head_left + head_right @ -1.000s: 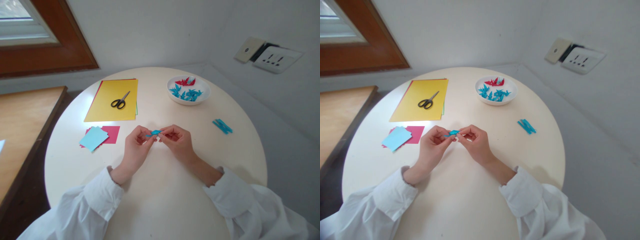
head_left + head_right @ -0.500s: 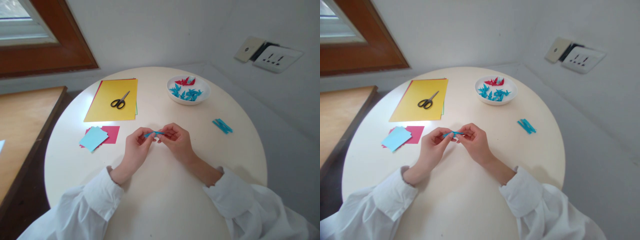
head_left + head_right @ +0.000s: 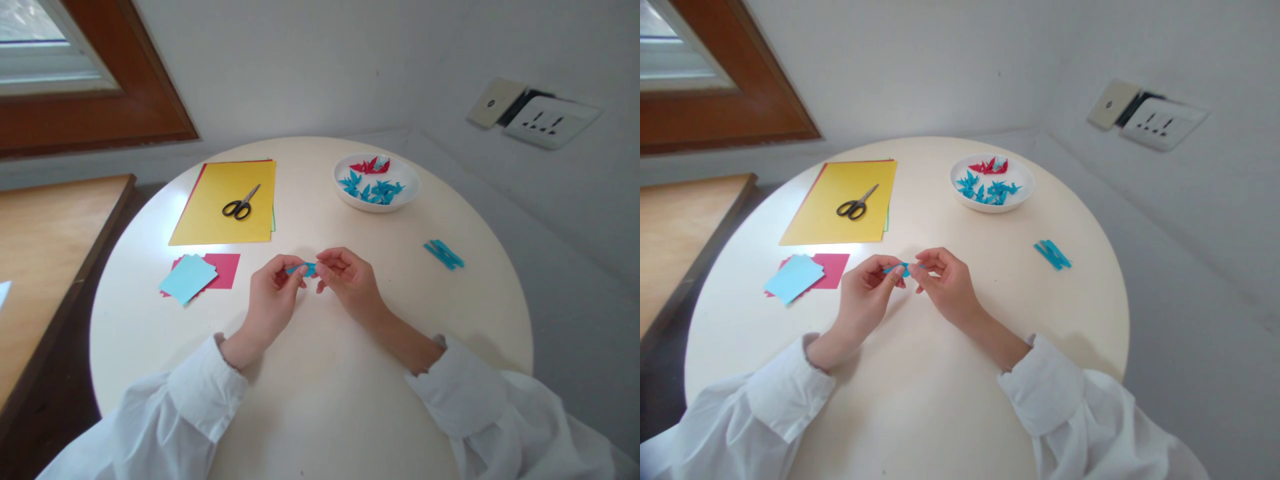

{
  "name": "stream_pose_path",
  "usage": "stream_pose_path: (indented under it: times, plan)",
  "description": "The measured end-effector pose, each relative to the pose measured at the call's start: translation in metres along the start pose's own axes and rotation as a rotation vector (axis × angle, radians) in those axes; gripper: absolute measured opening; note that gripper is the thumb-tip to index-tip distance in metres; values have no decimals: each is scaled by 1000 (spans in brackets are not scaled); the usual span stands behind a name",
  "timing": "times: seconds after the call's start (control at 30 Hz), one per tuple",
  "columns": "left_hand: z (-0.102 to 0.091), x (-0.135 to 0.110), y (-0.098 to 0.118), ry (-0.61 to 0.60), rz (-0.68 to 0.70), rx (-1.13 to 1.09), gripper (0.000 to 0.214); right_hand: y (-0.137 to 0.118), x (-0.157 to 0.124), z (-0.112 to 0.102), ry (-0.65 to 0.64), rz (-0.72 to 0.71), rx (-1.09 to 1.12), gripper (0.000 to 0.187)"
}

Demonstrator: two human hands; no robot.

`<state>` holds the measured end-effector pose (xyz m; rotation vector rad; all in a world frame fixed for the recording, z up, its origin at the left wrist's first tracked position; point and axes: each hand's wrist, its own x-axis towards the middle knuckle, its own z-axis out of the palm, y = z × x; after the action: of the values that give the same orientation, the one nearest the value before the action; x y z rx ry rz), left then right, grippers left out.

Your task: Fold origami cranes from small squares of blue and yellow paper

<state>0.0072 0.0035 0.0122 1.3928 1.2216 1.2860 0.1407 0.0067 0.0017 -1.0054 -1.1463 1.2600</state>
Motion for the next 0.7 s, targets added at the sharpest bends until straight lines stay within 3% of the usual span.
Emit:
stream_pose_path:
  times: [0.27, 0.5, 0.7]
  plan:
    - [5, -3, 6, -37, -82, -107, 16, 1, -2, 0, -47, -142, -360, 32]
    - [3, -3, 4, -121, -119, -211, 25, -2, -5, 6, -2, -182, -369, 30]
    - [3, -6, -2, -193, -145, -116, 36, -4, -7, 13, -58, -112, -260, 34]
